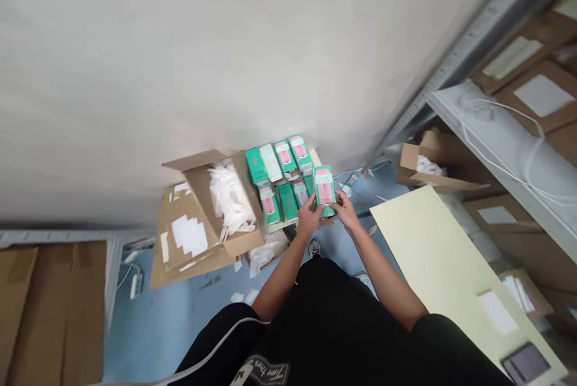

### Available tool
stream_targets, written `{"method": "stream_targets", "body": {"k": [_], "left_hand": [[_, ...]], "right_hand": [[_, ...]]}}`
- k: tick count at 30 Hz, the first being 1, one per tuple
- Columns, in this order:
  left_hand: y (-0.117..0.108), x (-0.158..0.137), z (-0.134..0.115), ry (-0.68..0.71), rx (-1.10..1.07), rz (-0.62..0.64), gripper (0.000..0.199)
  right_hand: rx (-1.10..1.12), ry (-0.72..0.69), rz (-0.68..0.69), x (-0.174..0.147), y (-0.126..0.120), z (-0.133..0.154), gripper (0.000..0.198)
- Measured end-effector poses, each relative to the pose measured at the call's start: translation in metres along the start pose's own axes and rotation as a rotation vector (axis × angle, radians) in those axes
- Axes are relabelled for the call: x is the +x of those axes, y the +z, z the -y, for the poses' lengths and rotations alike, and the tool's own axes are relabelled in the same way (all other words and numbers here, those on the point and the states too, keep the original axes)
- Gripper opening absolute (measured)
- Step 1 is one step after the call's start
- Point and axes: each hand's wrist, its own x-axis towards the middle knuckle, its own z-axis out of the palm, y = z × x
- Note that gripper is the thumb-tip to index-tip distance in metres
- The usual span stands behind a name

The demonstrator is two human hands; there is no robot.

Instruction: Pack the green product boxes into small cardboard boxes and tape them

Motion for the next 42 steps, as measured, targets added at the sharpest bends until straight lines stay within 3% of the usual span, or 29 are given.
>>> {"method": "stream_targets", "body": {"k": [5, 11, 18, 23, 27, 31, 37, 42], "left_hand": [[0.079, -0.010, -0.002, 0.013, 0.048, 0.259, 0.082], [0.199, -0.034, 0.016, -0.006, 0.227, 0.575, 0.082], [0.337, -0.092, 0.056, -0.016, 0.395, 0.938, 0.077], [0.403, -0.131, 0.092, -0.080, 0.424, 1.138, 0.085], [0.425, -0.140, 0.116, -0.238, 0.411, 1.184, 0.092], [0.430, -0.128, 0.139, -0.286, 0.431, 1.169, 0.092], [0.414, -0.100, 0.166, -0.366, 0.639, 1.202, 0.090], [0.392, -0.097, 0.176, -0.394, 0.692, 1.197, 0.066]], "right_hand": [[0.087, -0.041, -0.210, -0.036, -0.081, 0.006, 0.058], [0.126, -0.099, -0.509, -0.104, -0.197, -0.012, 0.058], [0.171, -0.117, -0.809, -0.194, -0.321, -0.040, 0.059], [0.278, -0.067, -0.927, -0.244, -0.386, -0.064, 0.062], [0.398, 0.005, -0.962, -0.253, -0.410, -0.088, 0.062], [0.494, 0.079, -0.993, -0.236, -0.408, -0.113, 0.053], [0.416, 0.367, -0.915, -0.226, -0.379, -0.145, 0.039], [0.421, 0.447, -1.025, -0.224, -0.344, -0.159, 0.042]]}}
